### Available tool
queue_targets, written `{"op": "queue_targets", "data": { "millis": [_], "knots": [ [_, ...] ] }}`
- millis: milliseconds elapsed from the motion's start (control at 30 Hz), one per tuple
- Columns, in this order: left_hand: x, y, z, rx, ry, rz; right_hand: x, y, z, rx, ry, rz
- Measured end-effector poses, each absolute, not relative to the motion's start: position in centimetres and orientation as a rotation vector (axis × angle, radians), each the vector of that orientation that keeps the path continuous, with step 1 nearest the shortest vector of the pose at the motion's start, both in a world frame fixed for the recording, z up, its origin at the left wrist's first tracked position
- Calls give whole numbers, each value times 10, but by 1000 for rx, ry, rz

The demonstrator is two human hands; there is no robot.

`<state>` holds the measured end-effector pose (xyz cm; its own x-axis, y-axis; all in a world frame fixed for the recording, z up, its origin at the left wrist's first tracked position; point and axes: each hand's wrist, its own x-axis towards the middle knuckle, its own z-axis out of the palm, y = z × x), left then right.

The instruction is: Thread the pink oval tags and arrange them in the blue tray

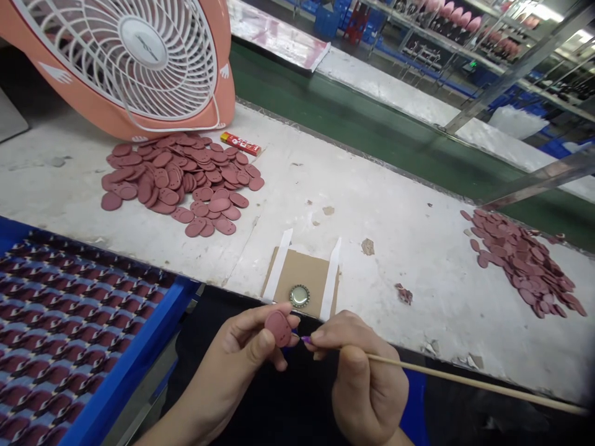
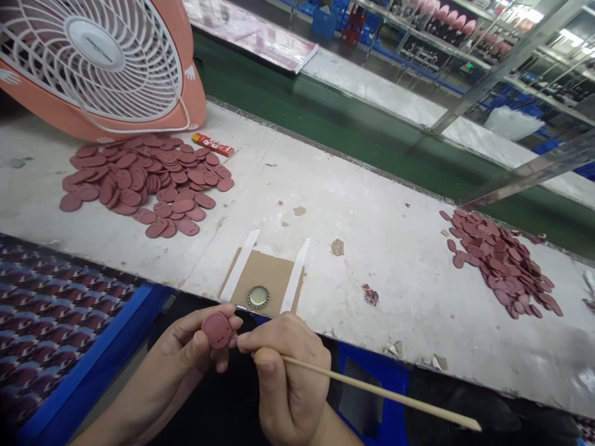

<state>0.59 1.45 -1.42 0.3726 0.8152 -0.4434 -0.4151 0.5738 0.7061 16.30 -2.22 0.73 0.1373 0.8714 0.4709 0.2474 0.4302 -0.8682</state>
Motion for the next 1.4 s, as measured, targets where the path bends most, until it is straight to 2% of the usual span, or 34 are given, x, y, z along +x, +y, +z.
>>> {"op": "queue_targets", "data": {
  "millis": [467, 633, 900, 1400],
  "knots": [
    [5, 14, -15, 526, 856, 835, 160, -21, 8, -1111, -1475, 631],
    [3, 14, -17, 490, 919, 823, 170, -15, -12, -1241, -1395, 477],
    [4, 15, -19, 495, 920, 838, 180, 3, -30, -1357, -1568, 381],
    [7, 13, -17, 520, 878, 821, 164, -17, 3, -1119, -1428, 598]
  ]
}}
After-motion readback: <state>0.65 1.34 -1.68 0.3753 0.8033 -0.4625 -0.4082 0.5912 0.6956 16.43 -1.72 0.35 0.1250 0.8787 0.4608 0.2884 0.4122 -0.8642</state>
